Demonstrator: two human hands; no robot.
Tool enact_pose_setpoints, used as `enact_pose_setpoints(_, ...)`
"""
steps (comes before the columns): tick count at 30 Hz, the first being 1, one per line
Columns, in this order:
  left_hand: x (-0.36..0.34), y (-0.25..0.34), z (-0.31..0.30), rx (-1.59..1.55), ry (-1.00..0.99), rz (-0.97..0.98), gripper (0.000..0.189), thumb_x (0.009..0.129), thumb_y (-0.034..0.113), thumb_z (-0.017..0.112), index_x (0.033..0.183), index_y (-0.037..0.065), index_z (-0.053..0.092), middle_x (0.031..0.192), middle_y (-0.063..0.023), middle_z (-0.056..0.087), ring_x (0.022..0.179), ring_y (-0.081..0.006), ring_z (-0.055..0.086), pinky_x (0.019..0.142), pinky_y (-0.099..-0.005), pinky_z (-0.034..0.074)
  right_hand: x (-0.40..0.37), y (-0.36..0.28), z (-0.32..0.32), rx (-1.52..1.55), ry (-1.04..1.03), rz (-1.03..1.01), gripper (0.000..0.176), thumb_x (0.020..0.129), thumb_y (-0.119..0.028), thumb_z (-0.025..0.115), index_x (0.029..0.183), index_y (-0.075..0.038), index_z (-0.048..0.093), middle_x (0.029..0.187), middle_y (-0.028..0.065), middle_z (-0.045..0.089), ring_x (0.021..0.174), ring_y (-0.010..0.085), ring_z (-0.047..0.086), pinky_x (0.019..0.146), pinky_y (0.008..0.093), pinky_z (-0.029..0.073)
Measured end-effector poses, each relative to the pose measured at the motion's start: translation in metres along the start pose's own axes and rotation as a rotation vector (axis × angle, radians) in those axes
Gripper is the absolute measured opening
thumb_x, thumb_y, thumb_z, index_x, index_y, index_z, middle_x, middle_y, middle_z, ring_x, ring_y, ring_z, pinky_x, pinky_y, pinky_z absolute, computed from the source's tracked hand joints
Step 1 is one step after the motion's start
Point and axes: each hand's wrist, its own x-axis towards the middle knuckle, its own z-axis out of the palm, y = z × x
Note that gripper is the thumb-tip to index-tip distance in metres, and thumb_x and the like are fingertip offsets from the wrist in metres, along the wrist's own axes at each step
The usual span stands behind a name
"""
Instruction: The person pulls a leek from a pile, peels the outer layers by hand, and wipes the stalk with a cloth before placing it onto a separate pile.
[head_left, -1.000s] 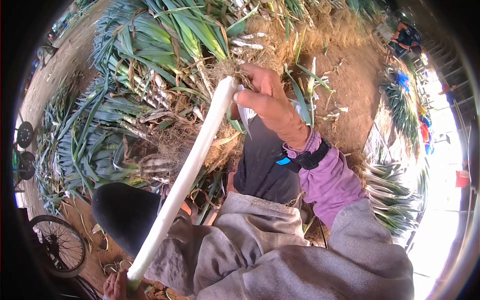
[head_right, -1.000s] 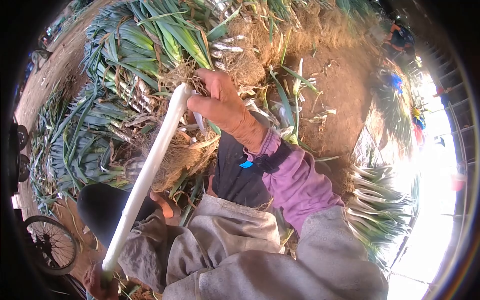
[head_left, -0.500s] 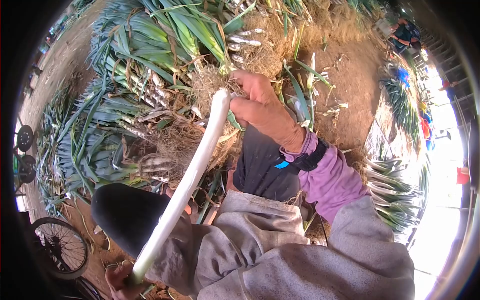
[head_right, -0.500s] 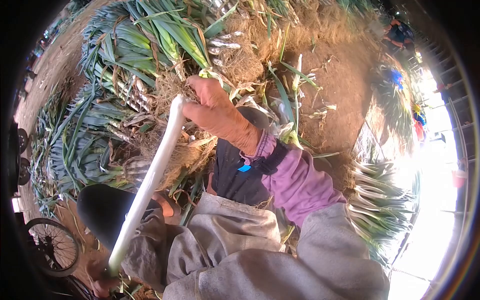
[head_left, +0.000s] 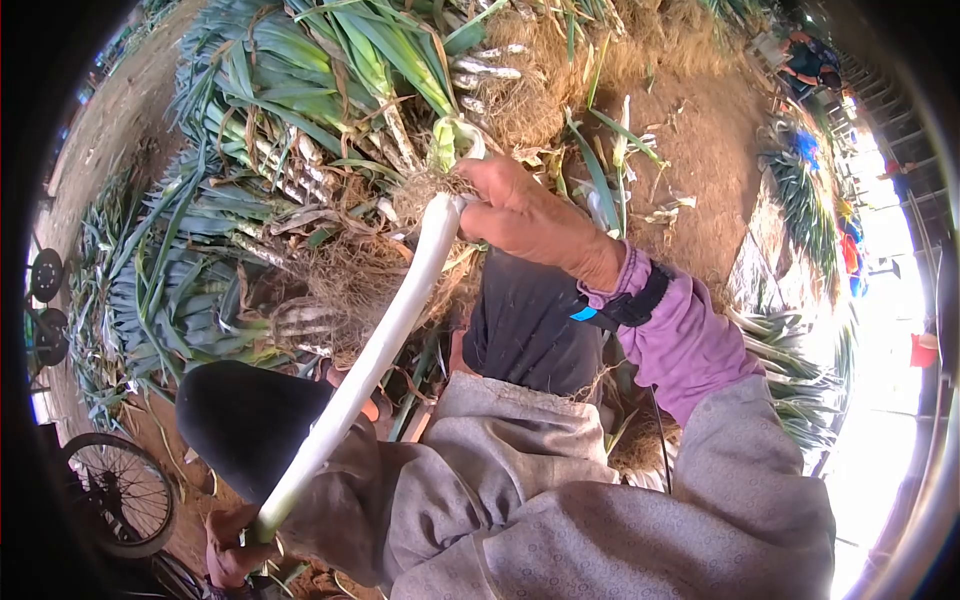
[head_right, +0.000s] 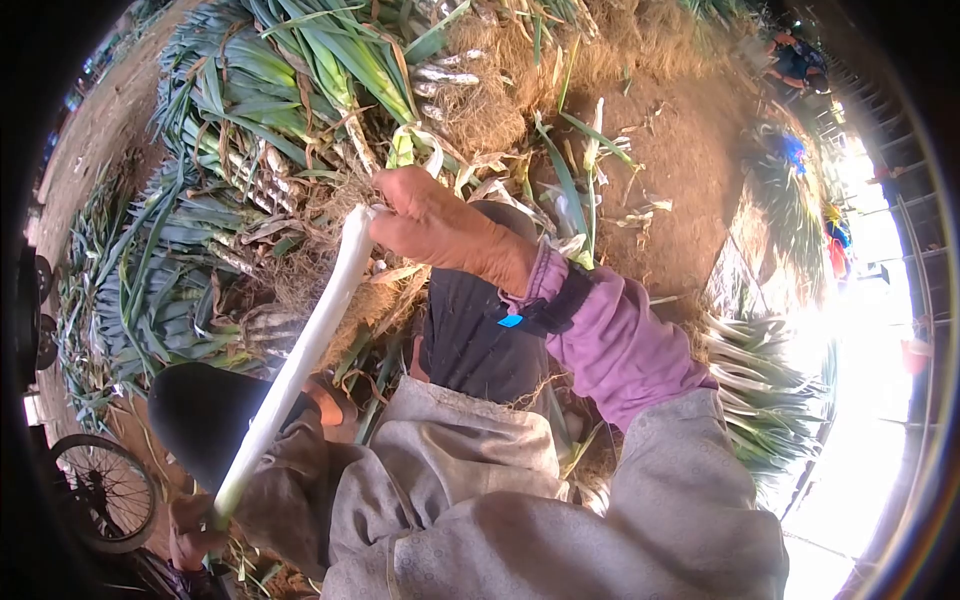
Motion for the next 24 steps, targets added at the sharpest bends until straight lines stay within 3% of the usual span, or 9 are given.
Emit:
enact_pose_setpoints(1, 0.000, -0.006, -0.001, -0.011, -0.027, -0.011, 0.032, 0.051, 0.016, 0.066, 0.076, -0.002, 0.070, 0.064, -0.0087, 0.065, 0.054, -0.0147, 0.059, 0.051, -0.0294, 0.042, -0.002, 0.000, 0.001, -0.096, -0.006, -0.033, 0.047, 0.087, -0.016, 0.056, 0.125, 0.010, 0.049, 0.098, 0.0086, 0.055, 0.082, 0.0116, 0.054, 0.072, 0.0260, 0.046)
enact_pose_setpoints(2, -0.001, -0.012, -0.003, -0.023, -0.053, -0.022, 0.037, 0.050, 0.015, 0.068, 0.082, -0.004, 0.071, 0.064, -0.0088, 0.065, 0.055, -0.0145, 0.060, 0.053, -0.0288, 0.043, 0.003, -0.012, -0.007, -0.053, -0.134, 0.154, 0.047, 0.087, -0.015, 0.056, 0.125, 0.010, 0.049, 0.104, 0.0098, 0.054, 0.088, 0.0125, 0.054, 0.077, 0.0270, 0.046)
enact_pose_setpoints(7, 0.003, -0.011, -0.013, -0.347, -0.151, -0.187, 0.035, 0.052, 0.012, 0.069, 0.082, -0.007, 0.072, 0.064, -0.0087, 0.066, 0.056, -0.0143, 0.062, 0.053, -0.0266, 0.046, -0.004, 0.002, 0.007, 0.483, 0.137, 0.246, 0.031, 0.079, -0.018, 0.060, 0.102, 0.004, 0.056, 0.075, 0.0051, 0.055, 0.065, 0.0168, 0.053, 0.056, 0.0314, 0.045)
enact_pose_setpoints(9, 0.009, -0.002, -0.014, -0.366, -0.176, -0.193, 0.031, 0.053, 0.011, 0.068, 0.079, -0.007, 0.071, 0.064, -0.0089, 0.067, 0.055, -0.0144, 0.063, 0.052, -0.0257, 0.047, 0.011, -0.020, -0.022, 0.820, -0.098, 0.618, 0.033, 0.081, -0.021, 0.061, 0.105, 0.003, 0.058, 0.083, 0.0058, 0.058, 0.069, 0.0147, 0.055, 0.054, 0.0299, 0.044)
enact_pose_setpoints(12, 0.014, -0.012, -0.016, -0.216, -0.178, -0.049, 0.027, 0.055, 0.011, 0.068, 0.076, -0.006, 0.071, 0.064, -0.0095, 0.067, 0.054, -0.0145, 0.064, 0.050, -0.0258, 0.048, 0.011, -0.024, -0.032, 0.961, -0.079, 0.722, 0.034, 0.084, -0.025, 0.060, 0.102, 0.003, 0.060, 0.089, 0.0081, 0.060, 0.074, 0.0111, 0.057, 0.055, 0.0256, 0.044)
enact_pose_setpoints(15, 0.014, -0.012, -0.012, 0.061, -0.114, 0.113, 0.026, 0.056, 0.011, 0.068, 0.077, -0.005, 0.070, 0.064, -0.0092, 0.067, 0.053, -0.0140, 0.064, 0.051, -0.0256, 0.048, 0.018, -0.026, -0.023, 0.864, -0.027, 0.778, 0.034, 0.086, -0.027, 0.058, 0.096, 0.005, 0.060, 0.086, 0.0092, 0.060, 0.075, 0.0122, 0.058, 0.056, 0.0249, 0.045)
enact_pose_setpoints(18, 0.012, -0.003, -0.009, 0.035, -0.080, 0.022, 0.028, 0.056, 0.012, 0.067, 0.079, -0.003, 0.071, 0.063, -0.0086, 0.066, 0.052, -0.0146, 0.063, 0.051, -0.0260, 0.047, 0.016, -0.042, -0.021, 0.769, 0.106, 0.682, 0.034, 0.087, -0.027, 0.055, 0.088, 0.007, 0.060, 0.081, 0.0064, 0.059, 0.073, 0.0128, 0.059, 0.057, 0.0280, 0.047)
enact_pose_setpoints(20, 0.012, 0.000, -0.010, -0.041, -0.077, -0.047, 0.031, 0.055, 0.013, 0.067, 0.081, -0.003, 0.071, 0.063, -0.0079, 0.065, 0.053, -0.0137, 0.061, 0.051, -0.0265, 0.045, 0.013, -0.034, -0.021, 0.683, -0.015, 0.726, 0.050, 0.089, -0.033, 0.054, 0.118, 0.008, 0.047, 0.100, 0.0120, 0.054, 0.077, 0.0121, 0.057, 0.062, 0.0264, 0.046)
enact_pose_setpoints(24, 0.011, 0.008, -0.003, -0.041, 0.007, -0.096, 0.035, 0.053, 0.014, 0.066, 0.084, -0.003, 0.071, 0.063, -0.0058, 0.064, 0.055, -0.0111, 0.059, 0.051, -0.0271, 0.043, 0.010, -0.028, -0.025, 0.496, -0.149, 0.710, 0.056, 0.091, -0.031, 0.052, 0.130, 0.008, 0.043, 0.108, 0.0145, 0.051, 0.080, 0.0115, 0.056, 0.065, 0.0256, 0.045)
